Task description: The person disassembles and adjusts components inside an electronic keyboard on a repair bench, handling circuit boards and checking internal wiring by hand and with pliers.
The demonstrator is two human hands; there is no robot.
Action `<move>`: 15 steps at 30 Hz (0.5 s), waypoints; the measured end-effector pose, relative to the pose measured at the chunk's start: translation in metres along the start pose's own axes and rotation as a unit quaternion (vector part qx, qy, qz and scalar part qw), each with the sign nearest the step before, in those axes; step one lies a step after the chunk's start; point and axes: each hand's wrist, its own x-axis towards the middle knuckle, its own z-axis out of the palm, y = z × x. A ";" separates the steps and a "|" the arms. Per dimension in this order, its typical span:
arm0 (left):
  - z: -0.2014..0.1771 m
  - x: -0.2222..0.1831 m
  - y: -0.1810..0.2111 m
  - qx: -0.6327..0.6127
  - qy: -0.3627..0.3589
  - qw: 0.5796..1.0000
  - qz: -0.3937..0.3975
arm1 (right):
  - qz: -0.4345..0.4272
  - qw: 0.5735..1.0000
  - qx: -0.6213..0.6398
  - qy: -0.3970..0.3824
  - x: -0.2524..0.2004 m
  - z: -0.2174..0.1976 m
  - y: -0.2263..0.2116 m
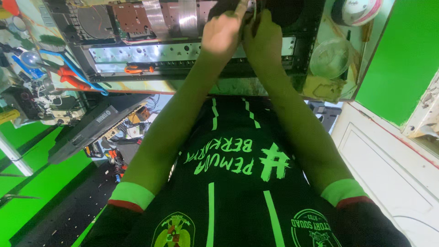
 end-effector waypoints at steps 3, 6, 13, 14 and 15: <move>0.002 -0.002 -0.008 -0.025 0.004 1.000 0.007 | 0.022 0.999 -0.016 0.035 0.002 0.004 -0.001; -0.001 -0.010 -0.011 -0.020 0.087 0.995 0.035 | -0.020 0.999 0.011 0.030 0.005 0.003 -0.002; -0.036 -0.003 0.017 -0.076 -0.099 0.989 -0.076 | 0.021 0.999 0.036 -0.019 -0.001 -0.012 -0.006; -0.044 -0.011 0.023 -0.090 -0.151 0.978 -0.110 | 0.009 0.999 0.033 -0.021 -0.004 -0.016 -0.007; -0.053 -0.024 0.027 -0.122 -0.064 0.986 -0.091 | -0.004 0.999 0.030 -0.022 -0.006 -0.019 -0.009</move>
